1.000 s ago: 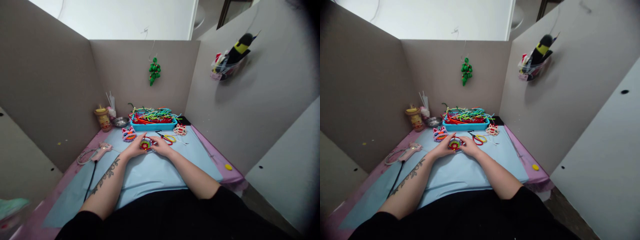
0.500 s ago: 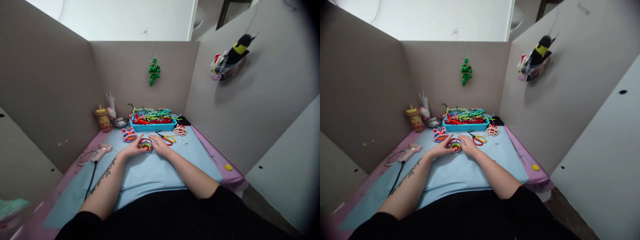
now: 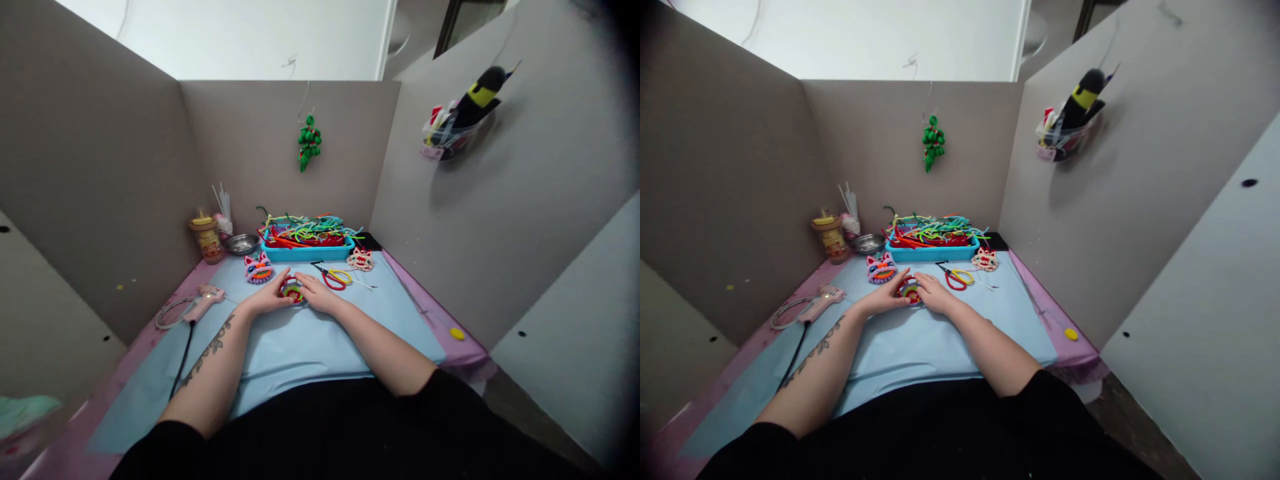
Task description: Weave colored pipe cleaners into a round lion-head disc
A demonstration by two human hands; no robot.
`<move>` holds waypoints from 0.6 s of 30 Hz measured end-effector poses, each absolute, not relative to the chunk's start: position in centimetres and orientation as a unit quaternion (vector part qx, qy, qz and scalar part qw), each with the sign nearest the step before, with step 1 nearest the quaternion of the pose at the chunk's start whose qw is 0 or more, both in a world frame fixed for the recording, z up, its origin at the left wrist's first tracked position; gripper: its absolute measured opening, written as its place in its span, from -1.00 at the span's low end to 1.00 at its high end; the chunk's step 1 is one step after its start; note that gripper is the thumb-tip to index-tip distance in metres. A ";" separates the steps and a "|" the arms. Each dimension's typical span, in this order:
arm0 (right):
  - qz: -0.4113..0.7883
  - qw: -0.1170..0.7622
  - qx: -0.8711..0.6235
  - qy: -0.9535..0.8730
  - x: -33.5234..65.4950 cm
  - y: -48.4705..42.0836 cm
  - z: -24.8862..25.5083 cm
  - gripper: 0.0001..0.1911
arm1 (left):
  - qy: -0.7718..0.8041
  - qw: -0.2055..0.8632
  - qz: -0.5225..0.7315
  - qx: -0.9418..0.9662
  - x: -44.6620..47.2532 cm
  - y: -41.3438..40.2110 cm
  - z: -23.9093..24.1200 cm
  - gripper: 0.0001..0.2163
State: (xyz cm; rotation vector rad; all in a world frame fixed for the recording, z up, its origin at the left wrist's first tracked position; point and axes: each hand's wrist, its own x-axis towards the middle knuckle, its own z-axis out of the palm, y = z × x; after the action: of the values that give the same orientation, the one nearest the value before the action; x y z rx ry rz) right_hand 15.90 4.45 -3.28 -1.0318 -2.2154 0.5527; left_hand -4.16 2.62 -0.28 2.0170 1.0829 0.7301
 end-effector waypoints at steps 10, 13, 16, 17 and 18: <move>0.228 0.376 -0.420 -0.794 16.5 4.1 -2.4 -0.50 | 0.532 0.282 0.407 0.687 -4.8 4.8 -1.0 -0.52; 0.213 0.369 -0.420 -0.801 16.2 3.9 -2.6 -0.52 | 0.551 0.269 0.365 0.701 -4.7 4.6 -1.1 -0.53; 0.200 0.360 -0.419 -0.809 15.9 3.6 -2.7 -0.51 | 0.549 0.273 0.344 0.712 -4.6 4.3 -1.1 -0.47; 0.196 0.357 -0.419 -0.811 15.9 3.6 -2.7 -0.50 | 0.545 0.277 0.338 0.715 -4.6 4.2 -1.1 -0.45; 0.193 0.354 -0.419 -0.813 15.9 3.5 -2.7 -0.49 | 0.542 0.281 0.333 0.719 -4.6 4.1 -1.0 -0.44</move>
State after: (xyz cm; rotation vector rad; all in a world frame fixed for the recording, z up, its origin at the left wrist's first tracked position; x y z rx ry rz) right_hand 15.87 3.52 -2.71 -1.0822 -2.1027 0.4997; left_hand -4.59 4.14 -1.05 1.9265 1.4517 0.8930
